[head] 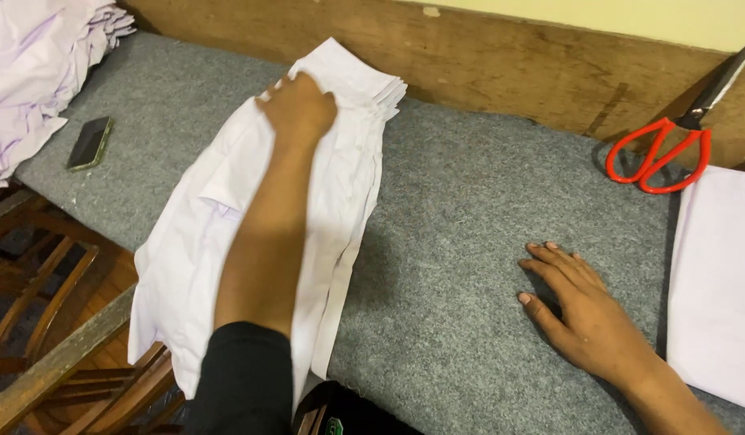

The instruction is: Folding a white school shirt and using scissors to trim loose threads during a quality control inspection.

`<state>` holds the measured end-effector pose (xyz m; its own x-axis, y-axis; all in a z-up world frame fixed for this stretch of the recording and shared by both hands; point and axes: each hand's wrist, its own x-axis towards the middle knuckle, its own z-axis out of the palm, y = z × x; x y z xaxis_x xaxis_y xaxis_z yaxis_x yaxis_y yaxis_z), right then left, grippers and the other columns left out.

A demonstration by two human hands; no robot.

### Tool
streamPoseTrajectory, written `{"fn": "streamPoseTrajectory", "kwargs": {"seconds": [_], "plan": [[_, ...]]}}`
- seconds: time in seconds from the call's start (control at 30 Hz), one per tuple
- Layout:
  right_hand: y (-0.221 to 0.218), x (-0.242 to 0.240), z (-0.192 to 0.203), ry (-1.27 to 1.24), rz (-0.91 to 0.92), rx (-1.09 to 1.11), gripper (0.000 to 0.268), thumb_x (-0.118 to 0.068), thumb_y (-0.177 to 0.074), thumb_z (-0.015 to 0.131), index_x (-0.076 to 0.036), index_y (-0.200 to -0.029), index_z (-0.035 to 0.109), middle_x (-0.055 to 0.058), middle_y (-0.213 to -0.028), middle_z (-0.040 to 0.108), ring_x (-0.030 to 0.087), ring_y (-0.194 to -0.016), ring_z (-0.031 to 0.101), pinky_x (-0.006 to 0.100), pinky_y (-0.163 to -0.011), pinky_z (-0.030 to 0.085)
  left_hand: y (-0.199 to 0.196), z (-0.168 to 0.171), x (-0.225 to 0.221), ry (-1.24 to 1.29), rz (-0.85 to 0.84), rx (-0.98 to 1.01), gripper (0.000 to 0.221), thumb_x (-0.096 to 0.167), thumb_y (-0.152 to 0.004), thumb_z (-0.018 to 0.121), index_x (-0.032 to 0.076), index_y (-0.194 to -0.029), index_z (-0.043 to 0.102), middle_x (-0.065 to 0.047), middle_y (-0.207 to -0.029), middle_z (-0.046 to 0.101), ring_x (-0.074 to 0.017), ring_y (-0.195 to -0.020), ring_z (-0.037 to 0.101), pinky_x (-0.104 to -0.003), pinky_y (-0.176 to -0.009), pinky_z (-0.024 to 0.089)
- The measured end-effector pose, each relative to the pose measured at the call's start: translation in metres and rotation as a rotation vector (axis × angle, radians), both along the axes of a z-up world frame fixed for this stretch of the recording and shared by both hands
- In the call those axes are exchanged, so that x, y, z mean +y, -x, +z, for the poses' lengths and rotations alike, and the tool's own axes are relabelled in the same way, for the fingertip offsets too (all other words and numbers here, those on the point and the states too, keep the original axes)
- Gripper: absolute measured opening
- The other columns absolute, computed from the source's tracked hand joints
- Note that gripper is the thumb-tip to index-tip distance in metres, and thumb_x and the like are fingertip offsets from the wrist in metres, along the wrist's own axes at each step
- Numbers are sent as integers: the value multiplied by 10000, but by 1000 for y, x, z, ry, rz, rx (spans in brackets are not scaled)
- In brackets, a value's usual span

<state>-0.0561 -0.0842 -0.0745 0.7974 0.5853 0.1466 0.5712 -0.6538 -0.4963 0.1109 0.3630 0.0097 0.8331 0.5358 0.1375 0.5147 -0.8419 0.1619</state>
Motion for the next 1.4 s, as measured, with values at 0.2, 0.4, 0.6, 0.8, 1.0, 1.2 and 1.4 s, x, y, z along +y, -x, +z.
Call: {"fn": "streamPoseTrajectory", "kwargs": {"seconds": [0.2,0.4,0.6,0.8,1.0,1.2,1.4], "plan": [[-3,-1,-7,-2,7,-44,511,-388,-953,566,-111,-1382,580,116,-1571,487,300,-1527,357,504,-1255,203,15,9,18,122,-77,-74,504,510,-983,502,197,-1353,638,-110,-1371,624,-390,-1297,511,-572,-1037,368],[-1,2,-8,17,-9,-69,512,-389,-967,561,-110,-1396,567,108,-1562,494,297,-1535,338,497,-1257,196,4,20,21,268,32,52,653,578,-985,447,90,-1408,541,-136,-1462,558,-371,-1423,396,-566,-1137,289],[-16,42,-2,180,-20,-21,577,-473,-1012,451,-154,-1493,454,71,-1631,371,296,-1571,191,640,-1219,75,-8,20,31,308,6,92,608,544,-988,495,70,-1358,583,-149,-1501,522,-401,-1482,315,-586,-1205,207],[-107,175,45,57,123,-259,474,-263,-1024,573,44,-1385,580,271,-1404,588,436,-1302,571,557,-1070,465,-6,6,48,282,-154,17,666,510,-960,578,83,-1471,567,-258,-1402,597,-457,-1329,540,-611,-1061,437],[-246,297,48,123,-28,-465,452,-341,-1020,560,-71,-1373,641,188,-1378,615,408,-1259,593,589,-929,546,59,24,14,100,-230,124,735,515,-1041,445,59,-1611,358,-209,-1637,381,-438,-1514,325,-597,-1212,255],[-308,353,22,63,-248,-63,423,-374,-982,597,-21,-1160,748,272,-1109,730,427,-1062,716,570,-789,603,75,1,13,12,-275,34,704,484,-1048,391,48,-1599,347,-207,-1623,382,-433,-1521,292,-587,-1227,172],[-280,344,48,63,-294,36,475,-404,-934,674,-11,-1193,745,271,-1286,655,445,-1213,634,605,-937,536,77,-5,10,-18,-281,6,670,451,-1056,379,35,-1581,368,-222,-1599,399,-438,-1514,293,-590,-1213,154]]}}
